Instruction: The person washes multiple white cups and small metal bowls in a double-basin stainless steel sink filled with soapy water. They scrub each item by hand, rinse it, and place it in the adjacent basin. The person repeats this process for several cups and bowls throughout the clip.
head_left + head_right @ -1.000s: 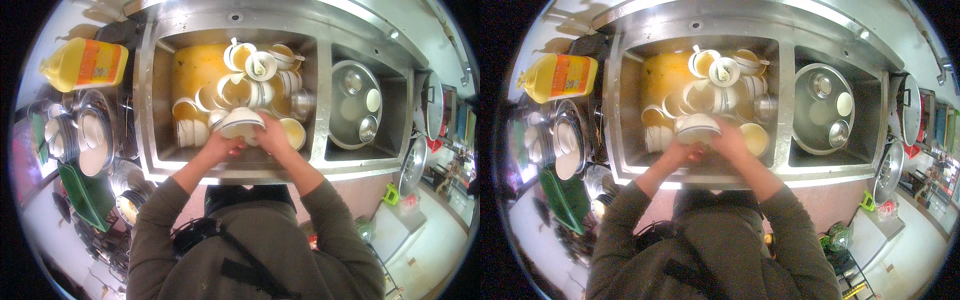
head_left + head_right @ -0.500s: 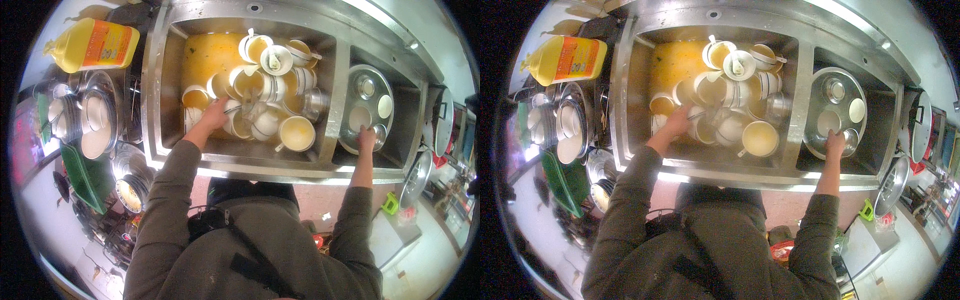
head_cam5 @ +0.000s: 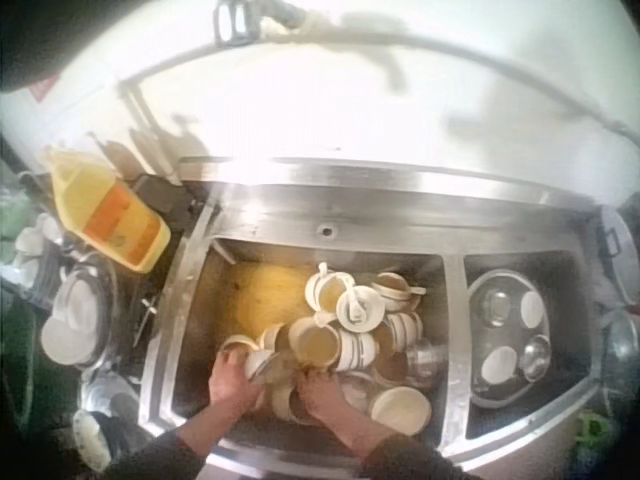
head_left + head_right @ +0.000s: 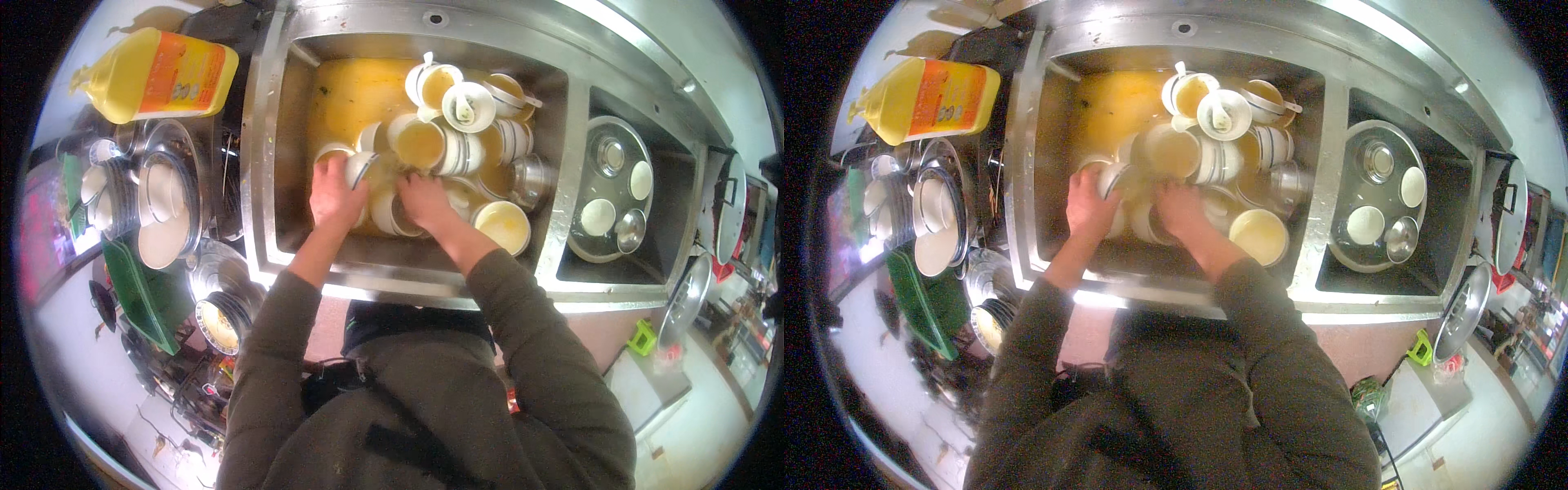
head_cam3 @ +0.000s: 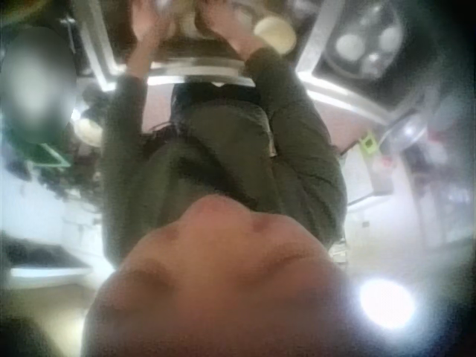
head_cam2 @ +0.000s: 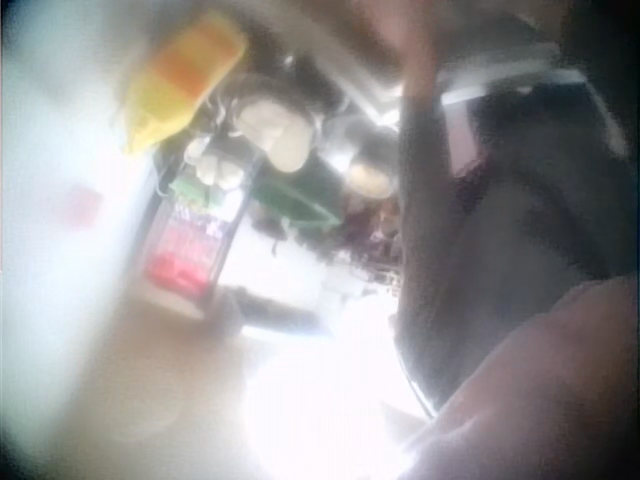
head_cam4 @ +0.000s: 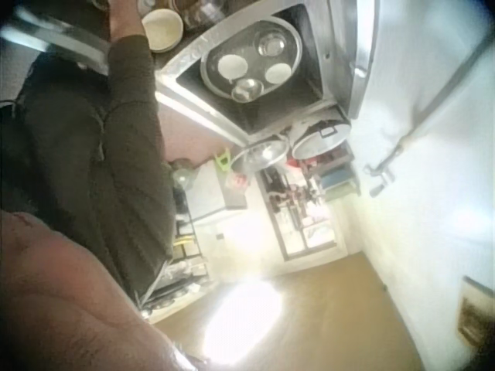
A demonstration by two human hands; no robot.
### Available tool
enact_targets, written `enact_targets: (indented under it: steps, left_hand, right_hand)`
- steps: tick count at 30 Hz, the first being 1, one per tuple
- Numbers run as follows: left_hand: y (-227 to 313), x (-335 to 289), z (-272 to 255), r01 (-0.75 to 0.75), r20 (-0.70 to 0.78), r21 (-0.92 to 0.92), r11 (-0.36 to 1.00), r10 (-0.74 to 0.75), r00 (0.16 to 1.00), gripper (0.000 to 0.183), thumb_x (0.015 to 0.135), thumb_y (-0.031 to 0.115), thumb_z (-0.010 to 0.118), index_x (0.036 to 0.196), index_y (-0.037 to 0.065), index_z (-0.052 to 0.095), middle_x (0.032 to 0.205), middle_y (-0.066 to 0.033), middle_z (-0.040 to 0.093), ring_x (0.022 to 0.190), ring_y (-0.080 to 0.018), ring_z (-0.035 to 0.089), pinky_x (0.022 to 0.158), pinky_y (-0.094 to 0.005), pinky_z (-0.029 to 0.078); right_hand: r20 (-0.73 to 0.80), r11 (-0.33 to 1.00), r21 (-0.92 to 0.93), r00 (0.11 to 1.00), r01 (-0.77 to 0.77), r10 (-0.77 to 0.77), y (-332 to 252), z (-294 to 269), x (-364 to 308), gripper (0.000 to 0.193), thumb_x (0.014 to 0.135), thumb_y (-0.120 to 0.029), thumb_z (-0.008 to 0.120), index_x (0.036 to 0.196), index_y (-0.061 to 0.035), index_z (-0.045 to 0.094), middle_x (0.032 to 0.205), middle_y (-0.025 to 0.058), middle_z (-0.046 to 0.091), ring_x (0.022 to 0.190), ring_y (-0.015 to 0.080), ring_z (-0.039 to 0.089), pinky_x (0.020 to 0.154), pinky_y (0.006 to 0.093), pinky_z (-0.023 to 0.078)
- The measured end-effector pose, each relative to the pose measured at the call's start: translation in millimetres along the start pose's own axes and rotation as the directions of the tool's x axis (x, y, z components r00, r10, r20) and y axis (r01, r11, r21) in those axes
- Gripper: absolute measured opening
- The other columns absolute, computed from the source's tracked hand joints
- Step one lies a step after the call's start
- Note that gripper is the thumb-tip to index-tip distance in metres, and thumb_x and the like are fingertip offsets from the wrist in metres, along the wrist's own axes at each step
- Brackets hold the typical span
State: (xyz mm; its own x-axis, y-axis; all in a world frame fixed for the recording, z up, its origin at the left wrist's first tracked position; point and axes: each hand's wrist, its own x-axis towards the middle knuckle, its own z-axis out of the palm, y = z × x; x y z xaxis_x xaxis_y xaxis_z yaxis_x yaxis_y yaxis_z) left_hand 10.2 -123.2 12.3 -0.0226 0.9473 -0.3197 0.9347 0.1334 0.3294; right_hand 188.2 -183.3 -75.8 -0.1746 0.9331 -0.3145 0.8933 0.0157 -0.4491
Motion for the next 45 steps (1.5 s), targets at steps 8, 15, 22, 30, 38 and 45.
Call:
enact_targets:
  steps: [8, 15, 22, 30, 38, 45]
  left_hand:
    - [-41, -4, 6, 0.177, 0.07, -0.377, 0.909, -0.163, 0.984, 0.059, 0.082, 0.037, 0.073, 0.13, 0.006, 0.058, 0.12, -0.0243, 0.061, 0.116, -0.0405, 0.058, 0.103, -0.046, 0.046]
    - [-1, -11, 44, 0.405, 0.388, -0.699, 0.589, -0.164, 0.907, 0.075, 0.086, 0.057, 0.073, 0.139, 0.007, 0.055, 0.132, -0.0209, 0.061, 0.119, -0.0326, 0.061, 0.097, -0.0416, 0.05]
    - [7, 6, 51, 0.344, 0.532, -0.696, 0.63, 0.131, 0.836, 0.054, 0.093, 0.043, 0.061, 0.134, 0.007, 0.057, 0.108, -0.0137, 0.067, 0.084, -0.0226, 0.065, 0.066, -0.0369, 0.055]
    - [-8, 9, 30, 0.623, 0.816, -0.548, 0.558, 0.197, 0.543, 0.032, 0.095, 0.022, 0.055, 0.124, 0.009, 0.061, 0.091, -0.0092, 0.065, 0.069, -0.0222, 0.066, 0.05, -0.0355, 0.054]
    - [38, -29, 34, 0.669, 0.757, -0.625, 0.403, 0.101, 0.646, 0.034, 0.098, 0.026, 0.06, 0.121, 0.002, 0.061, 0.102, -0.0126, 0.068, 0.075, -0.0234, 0.068, 0.049, -0.0341, 0.054]
    - [50, -42, 45, 0.509, 0.478, -0.759, 0.407, -0.183, 0.859, 0.034, 0.099, 0.027, 0.061, 0.123, 0.002, 0.062, 0.097, -0.0103, 0.068, 0.068, -0.017, 0.065, 0.054, -0.0297, 0.052]
  right_hand:
    - [0.277, 0.984, 0.121, 0.956, -0.133, 0.095, 12, -10, 40, 0.028, 0.081, -0.009, 0.066, 0.108, -0.0022, 0.067, 0.106, 0.0203, 0.07, 0.1, 0.0365, 0.068, 0.084, 0.046, 0.055]
    - [0.146, 0.356, 0.895, 0.93, -0.27, 0.338, -24, -41, -19, 0.047, 0.082, -0.012, 0.066, 0.128, -0.0026, 0.062, 0.111, 0.0154, 0.07, 0.1, 0.023, 0.066, 0.088, 0.0351, 0.052]
    - [0.066, 0.884, 0.466, 0.998, -0.041, 0.011, -39, -38, -28, 0.045, 0.081, -0.008, 0.063, 0.126, -0.0059, 0.062, 0.119, 0.0135, 0.065, 0.105, 0.033, 0.064, 0.091, 0.0409, 0.051]
    - [0.184, 0.829, 0.466, 0.95, -0.31, 0.252, 11, -115, -41, 0.047, 0.078, -0.001, 0.062, 0.124, -0.0128, 0.067, 0.131, 0.0087, 0.062, 0.126, 0.0375, 0.055, 0.104, 0.0464, 0.048]
    - [0.364, 0.048, 0.915, 0.869, -0.402, 0.334, 20, -77, -61, 0.067, 0.082, -0.014, 0.073, 0.143, -0.0001, 0.049, 0.125, 0.0173, 0.064, 0.107, 0.0279, 0.066, 0.089, 0.0391, 0.055]
    - [0.3, 0.072, 0.922, 0.822, -0.379, 0.484, -27, -68, -43, 0.068, 0.095, -0.031, 0.065, 0.15, -0.0004, 0.039, 0.139, 0.0199, 0.058, 0.118, 0.038, 0.063, 0.098, 0.0514, 0.049]
